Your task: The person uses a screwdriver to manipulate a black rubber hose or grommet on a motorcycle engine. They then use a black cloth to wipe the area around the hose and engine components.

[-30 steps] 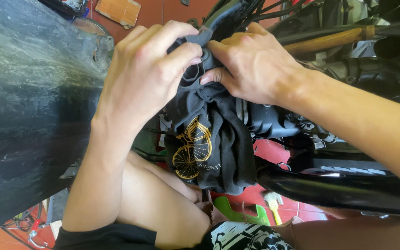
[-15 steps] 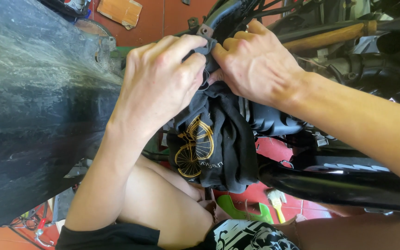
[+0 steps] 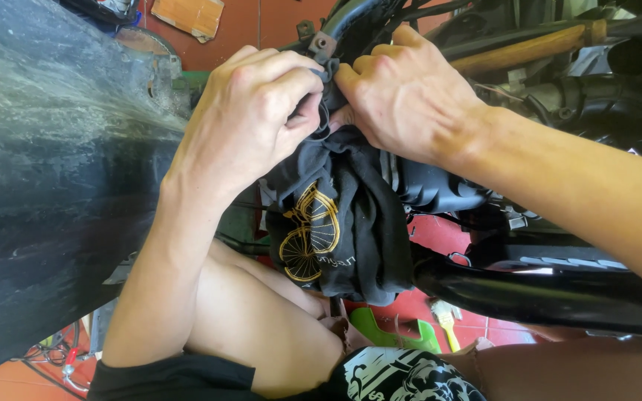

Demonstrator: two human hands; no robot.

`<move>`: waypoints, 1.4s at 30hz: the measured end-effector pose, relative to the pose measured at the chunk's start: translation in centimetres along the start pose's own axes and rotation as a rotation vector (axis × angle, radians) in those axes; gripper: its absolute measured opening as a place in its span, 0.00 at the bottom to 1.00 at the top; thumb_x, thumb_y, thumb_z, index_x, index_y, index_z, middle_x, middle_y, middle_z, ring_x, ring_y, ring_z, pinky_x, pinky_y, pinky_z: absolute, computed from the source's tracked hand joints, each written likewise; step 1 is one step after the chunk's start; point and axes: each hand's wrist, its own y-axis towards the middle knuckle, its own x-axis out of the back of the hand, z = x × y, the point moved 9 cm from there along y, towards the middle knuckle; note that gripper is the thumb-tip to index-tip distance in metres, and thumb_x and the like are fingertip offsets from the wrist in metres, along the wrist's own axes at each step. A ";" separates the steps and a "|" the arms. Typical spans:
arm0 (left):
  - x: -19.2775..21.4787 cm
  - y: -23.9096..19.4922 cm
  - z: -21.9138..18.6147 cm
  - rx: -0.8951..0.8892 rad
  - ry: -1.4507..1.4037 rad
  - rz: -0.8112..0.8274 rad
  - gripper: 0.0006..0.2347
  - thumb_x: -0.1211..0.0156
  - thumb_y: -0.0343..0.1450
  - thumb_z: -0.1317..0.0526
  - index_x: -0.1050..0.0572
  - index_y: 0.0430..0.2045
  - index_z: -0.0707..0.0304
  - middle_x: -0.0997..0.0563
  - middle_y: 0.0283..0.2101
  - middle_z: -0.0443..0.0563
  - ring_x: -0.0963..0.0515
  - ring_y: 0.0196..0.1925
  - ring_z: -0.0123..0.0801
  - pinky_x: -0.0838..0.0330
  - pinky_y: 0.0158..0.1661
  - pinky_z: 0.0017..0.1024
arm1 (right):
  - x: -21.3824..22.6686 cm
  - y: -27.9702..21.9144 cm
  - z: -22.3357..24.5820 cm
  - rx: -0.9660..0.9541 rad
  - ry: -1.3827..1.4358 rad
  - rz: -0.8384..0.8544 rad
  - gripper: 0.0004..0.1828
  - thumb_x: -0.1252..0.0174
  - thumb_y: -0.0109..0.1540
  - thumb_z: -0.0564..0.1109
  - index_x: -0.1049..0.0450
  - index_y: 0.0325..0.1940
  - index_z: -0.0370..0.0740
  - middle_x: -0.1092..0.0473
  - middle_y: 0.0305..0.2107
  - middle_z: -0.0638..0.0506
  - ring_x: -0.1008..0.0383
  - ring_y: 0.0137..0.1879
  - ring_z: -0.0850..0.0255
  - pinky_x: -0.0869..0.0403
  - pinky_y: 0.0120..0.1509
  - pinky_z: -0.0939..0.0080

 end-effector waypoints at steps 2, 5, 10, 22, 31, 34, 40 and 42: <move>0.1 0.0 -0.1 0.000 0.007 -0.025 0.06 0.34 0.66 0.77 0.26 0.27 0.70 0.18 0.38 0.54 0.22 0.34 0.45 0.31 0.40 0.38 | 0.0 0.0 -0.1 -0.002 -0.011 -0.027 0.25 0.40 0.69 0.69 0.31 0.35 0.47 0.26 0.24 0.54 0.22 0.31 0.52 0.28 0.44 0.54; 0.5 0.1 -0.1 0.004 -0.051 -0.036 0.07 0.35 0.66 0.78 0.27 0.27 0.70 0.18 0.41 0.56 0.21 0.37 0.45 0.31 0.42 0.39 | -0.1 0.0 -0.2 -0.008 -0.010 -0.030 0.27 0.41 0.69 0.70 0.31 0.35 0.47 0.26 0.24 0.53 0.21 0.31 0.50 0.29 0.44 0.54; 1.0 0.2 1.2 0.102 -0.330 0.046 0.04 0.43 0.73 0.79 0.26 0.38 0.76 0.19 0.45 0.62 0.18 0.45 0.51 0.28 0.45 0.41 | 0.1 0.1 -0.1 -0.004 0.030 -0.039 0.30 0.43 0.72 0.73 0.31 0.35 0.46 0.27 0.24 0.54 0.22 0.30 0.49 0.29 0.43 0.52; 0.5 0.3 2.5 0.198 -0.596 0.018 0.09 0.46 0.73 0.85 0.26 0.33 0.75 0.20 0.41 0.61 0.19 0.47 0.43 0.25 0.49 0.31 | 0.4 0.2 0.0 0.000 0.029 -0.052 0.31 0.44 0.73 0.74 0.31 0.36 0.46 0.27 0.23 0.55 0.22 0.29 0.50 0.30 0.41 0.53; 1.8 0.6 0.6 0.098 -0.381 -0.008 0.04 0.32 0.71 0.79 0.21 0.35 0.77 0.16 0.42 0.64 0.15 0.45 0.47 0.24 0.49 0.36 | 0.2 0.2 0.1 0.010 0.005 -0.040 0.28 0.45 0.73 0.72 0.29 0.41 0.47 0.28 0.22 0.55 0.21 0.30 0.52 0.30 0.43 0.55; 1.7 0.6 0.5 0.108 -0.342 -0.023 0.04 0.32 0.70 0.78 0.21 0.33 0.76 0.15 0.43 0.65 0.14 0.45 0.48 0.23 0.49 0.36 | 0.2 0.2 0.1 0.009 -0.005 -0.042 0.27 0.45 0.72 0.72 0.29 0.39 0.48 0.27 0.23 0.55 0.21 0.30 0.52 0.30 0.42 0.55; 1.2 0.4 1.5 0.190 -0.343 -0.027 0.04 0.32 0.68 0.77 0.22 0.28 0.74 0.14 0.42 0.65 0.13 0.44 0.46 0.23 0.46 0.35 | -0.1 0.2 -0.2 -0.018 0.079 -0.011 0.27 0.44 0.73 0.71 0.29 0.39 0.46 0.26 0.25 0.53 0.21 0.30 0.48 0.27 0.46 0.50; 1.0 0.3 2.0 0.225 -0.395 -0.019 0.04 0.30 0.69 0.75 0.21 0.29 0.74 0.14 0.42 0.65 0.14 0.45 0.45 0.23 0.47 0.35 | -0.1 0.2 -0.4 -0.041 0.149 0.001 0.26 0.43 0.73 0.69 0.28 0.40 0.44 0.26 0.26 0.51 0.22 0.29 0.45 0.26 0.48 0.46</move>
